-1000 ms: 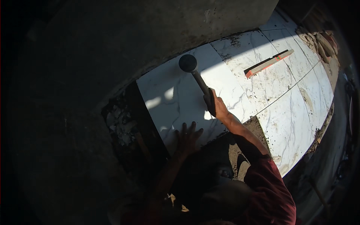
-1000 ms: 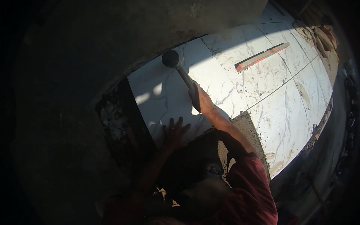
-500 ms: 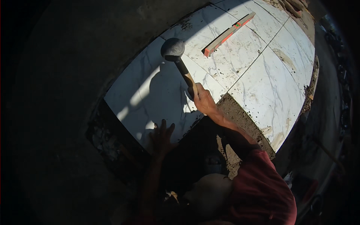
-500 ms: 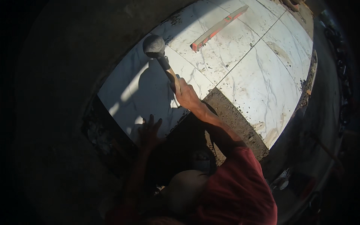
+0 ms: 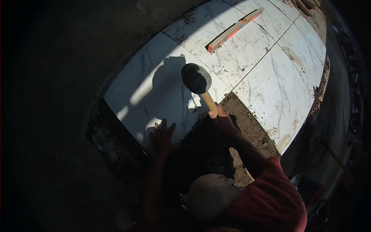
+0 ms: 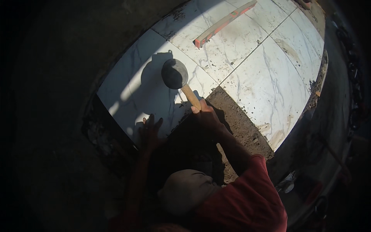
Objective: The person places a large white tile onto a bed of mortar by hand, taps it repeatedly with a rubber mallet to level it, and uses a spirit level to check the alignment. The person then uses a trowel to add more mortar along the edge and continues tapping the tile into its final position.
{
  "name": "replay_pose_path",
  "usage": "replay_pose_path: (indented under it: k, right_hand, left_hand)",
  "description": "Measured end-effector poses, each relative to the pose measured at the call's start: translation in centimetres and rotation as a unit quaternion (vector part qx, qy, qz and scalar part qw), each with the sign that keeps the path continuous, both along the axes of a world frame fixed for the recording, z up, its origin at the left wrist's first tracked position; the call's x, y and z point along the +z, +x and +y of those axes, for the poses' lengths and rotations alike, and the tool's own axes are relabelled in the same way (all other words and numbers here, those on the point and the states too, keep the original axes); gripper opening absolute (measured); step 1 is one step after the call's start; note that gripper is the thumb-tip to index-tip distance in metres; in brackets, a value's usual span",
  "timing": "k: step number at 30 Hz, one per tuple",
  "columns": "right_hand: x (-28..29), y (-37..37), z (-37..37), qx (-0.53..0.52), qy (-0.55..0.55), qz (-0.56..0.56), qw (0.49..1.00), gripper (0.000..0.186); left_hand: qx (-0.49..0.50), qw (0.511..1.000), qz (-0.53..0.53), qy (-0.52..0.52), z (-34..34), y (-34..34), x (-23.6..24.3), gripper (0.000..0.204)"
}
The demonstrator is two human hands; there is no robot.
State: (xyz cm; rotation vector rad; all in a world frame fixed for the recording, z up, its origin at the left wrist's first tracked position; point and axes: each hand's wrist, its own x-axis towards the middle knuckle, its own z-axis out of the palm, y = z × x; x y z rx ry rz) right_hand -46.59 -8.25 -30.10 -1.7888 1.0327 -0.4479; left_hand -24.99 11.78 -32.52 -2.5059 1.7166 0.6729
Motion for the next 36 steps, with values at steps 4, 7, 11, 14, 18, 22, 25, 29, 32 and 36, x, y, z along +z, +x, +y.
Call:
replay_pose_path:
  k: [4, 7, 11, 14, 18, 22, 25, 29, 32, 36]
  right_hand:
    - [3.1, 0.9, 1.8, -0.024, 0.149, 0.080, 0.985, 0.048]
    - [4.2, 0.4, 4.6, -0.047, 0.015, 0.028, 0.998, 0.051]
    - [1.5, -1.3, 5.6, -0.078, 0.120, 0.147, 0.979, 0.051]
    - [3.6, -0.6, 6.7, -0.067, -0.020, 0.102, 0.992, 0.052]
    - [0.7, -1.2, 8.7, -0.113, -0.113, 0.048, 0.986, 0.044]
    - [-1.3, -2.5, 8.0, -0.111, -0.146, 0.175, 0.967, 0.042]
    - [3.4, 0.5, 8.9, -0.090, -0.084, 0.053, 0.991, 0.046]
    - [-1.6, -2.7, 8.4, -0.114, -0.150, 0.106, 0.976, 0.047]
    - [-1.2, -2.5, 6.8, -0.089, -0.072, 0.177, 0.978, 0.049]
    - [2.0, -0.6, 9.5, -0.100, -0.086, 0.019, 0.991, 0.053]
  left_hand:
    - [0.019, 0.999, 0.022, -0.027, 1.3, 0.9, -0.5, 0.099]
    - [0.022, 0.999, 0.025, -0.042, 1.9, 0.9, -1.0, 0.099]
    - [0.011, 0.999, 0.026, -0.032, 1.2, 0.3, 0.0, 0.097]
    - [0.010, 0.999, 0.008, -0.050, 2.1, 0.5, -0.4, 0.096]
    - [-0.004, 0.999, 0.004, -0.049, 1.5, 0.5, -0.9, 0.099]
    - [0.004, 1.000, 0.022, -0.018, 1.6, -0.1, -2.2, 0.103]
    - [0.006, 0.999, -0.013, -0.037, 2.7, 1.6, -3.4, 0.103]
    - [-0.058, 0.995, -0.031, -0.075, -0.5, 0.0, -4.8, 0.106]
    - [-0.043, 0.995, 0.019, -0.093, -4.5, -0.4, -5.3, 0.108]
    - [0.018, 0.989, -0.086, -0.116, -7.1, -0.3, -7.8, 0.101]
